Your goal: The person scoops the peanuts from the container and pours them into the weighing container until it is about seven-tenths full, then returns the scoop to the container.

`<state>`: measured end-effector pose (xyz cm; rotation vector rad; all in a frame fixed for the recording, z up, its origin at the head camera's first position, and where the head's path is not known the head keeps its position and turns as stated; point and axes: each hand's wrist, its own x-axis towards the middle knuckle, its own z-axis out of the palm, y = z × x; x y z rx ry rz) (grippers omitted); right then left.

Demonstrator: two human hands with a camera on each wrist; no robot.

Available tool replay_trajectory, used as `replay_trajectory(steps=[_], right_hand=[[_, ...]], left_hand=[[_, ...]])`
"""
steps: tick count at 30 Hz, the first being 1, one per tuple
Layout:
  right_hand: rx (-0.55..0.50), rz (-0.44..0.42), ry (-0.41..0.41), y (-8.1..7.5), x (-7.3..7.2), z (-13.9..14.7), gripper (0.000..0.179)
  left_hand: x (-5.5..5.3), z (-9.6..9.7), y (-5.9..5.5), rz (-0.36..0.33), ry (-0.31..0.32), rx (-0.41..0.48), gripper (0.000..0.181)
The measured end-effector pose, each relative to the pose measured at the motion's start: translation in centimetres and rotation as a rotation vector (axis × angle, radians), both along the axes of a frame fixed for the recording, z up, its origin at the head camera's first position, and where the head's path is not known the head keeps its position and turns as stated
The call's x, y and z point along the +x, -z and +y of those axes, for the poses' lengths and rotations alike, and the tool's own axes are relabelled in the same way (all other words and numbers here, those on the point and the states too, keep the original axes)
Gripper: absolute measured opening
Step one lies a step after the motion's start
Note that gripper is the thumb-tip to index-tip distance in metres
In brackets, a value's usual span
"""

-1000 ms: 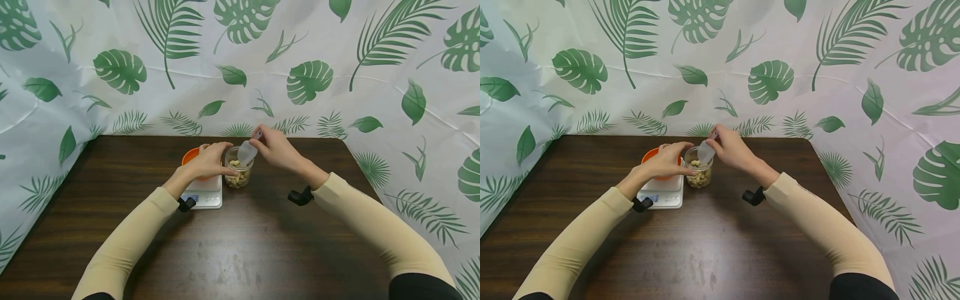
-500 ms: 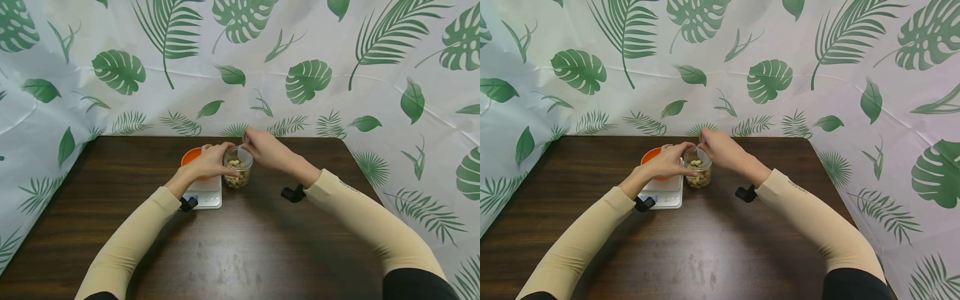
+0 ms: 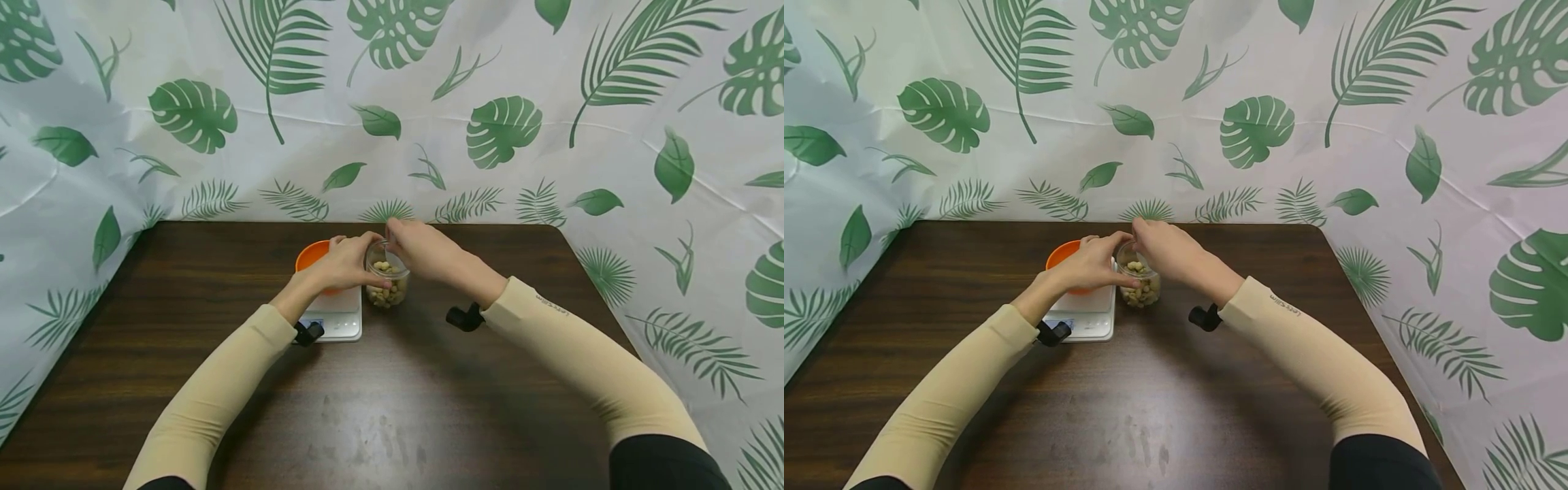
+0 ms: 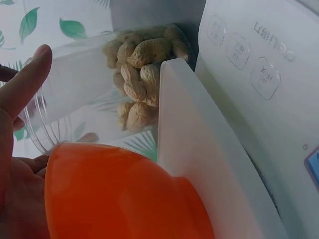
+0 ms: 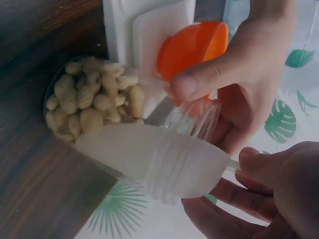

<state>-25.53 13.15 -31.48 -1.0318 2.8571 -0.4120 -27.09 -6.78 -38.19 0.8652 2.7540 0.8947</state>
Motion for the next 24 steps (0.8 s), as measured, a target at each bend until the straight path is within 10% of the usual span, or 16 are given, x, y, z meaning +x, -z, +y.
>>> replay_trajectory(steps=[24], right_hand=[[-0.228,0.045,-0.027,1.3,0.1,1.1,0.010]], left_hand=[[0.4,-0.1,-0.3,0.004,-0.005,-0.052,0.084]])
